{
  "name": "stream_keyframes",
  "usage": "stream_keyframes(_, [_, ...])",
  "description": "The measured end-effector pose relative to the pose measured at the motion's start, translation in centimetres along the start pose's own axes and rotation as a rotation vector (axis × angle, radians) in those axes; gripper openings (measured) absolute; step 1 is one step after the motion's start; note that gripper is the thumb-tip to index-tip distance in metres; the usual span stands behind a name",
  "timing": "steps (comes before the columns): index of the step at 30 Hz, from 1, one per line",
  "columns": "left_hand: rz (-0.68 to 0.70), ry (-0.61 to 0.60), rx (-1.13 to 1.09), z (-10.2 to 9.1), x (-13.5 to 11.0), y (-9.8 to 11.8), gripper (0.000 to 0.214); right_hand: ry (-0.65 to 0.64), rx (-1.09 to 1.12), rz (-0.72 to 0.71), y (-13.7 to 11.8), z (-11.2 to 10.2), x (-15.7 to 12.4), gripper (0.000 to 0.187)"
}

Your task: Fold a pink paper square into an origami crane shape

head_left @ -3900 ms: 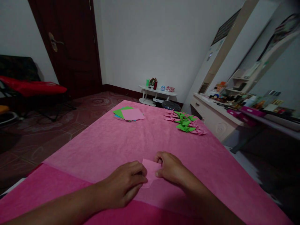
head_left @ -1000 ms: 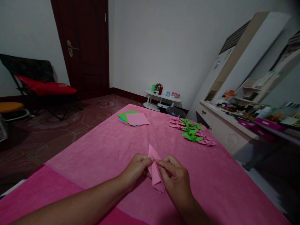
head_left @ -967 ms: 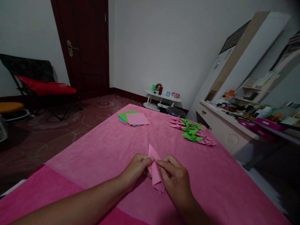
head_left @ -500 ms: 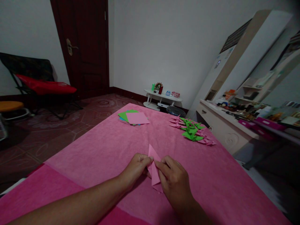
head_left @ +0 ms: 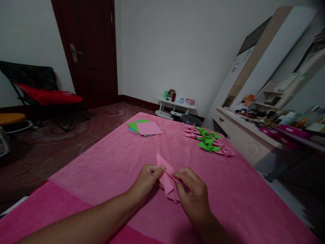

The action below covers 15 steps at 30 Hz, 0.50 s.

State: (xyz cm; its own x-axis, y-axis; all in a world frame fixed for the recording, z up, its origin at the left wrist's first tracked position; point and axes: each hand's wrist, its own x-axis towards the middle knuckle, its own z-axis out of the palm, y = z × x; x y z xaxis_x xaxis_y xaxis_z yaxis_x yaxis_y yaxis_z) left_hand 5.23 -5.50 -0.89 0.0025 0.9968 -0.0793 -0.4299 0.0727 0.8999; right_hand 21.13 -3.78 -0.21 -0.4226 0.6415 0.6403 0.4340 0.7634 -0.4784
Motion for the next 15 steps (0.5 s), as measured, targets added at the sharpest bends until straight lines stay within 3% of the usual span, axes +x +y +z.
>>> stream_keyframes(10, [-0.042, -0.049, 0.015, -0.54, 0.06, -0.15, 0.027, 0.033, 0.110, 0.058, 0.28, 0.04, 0.08, 0.032])
stream_keyframes(12, [-0.036, -0.046, -0.011, -0.63, 0.09, -0.23, 0.028, 0.054, 0.172, 0.138, 0.22, 0.05, 0.18, 0.029])
stream_keyframes(15, [-0.036, -0.008, -0.093, -0.60, 0.16, -0.25, 0.027, 0.140, 0.371, 0.373, 0.16, 0.24, 0.11, 0.025])
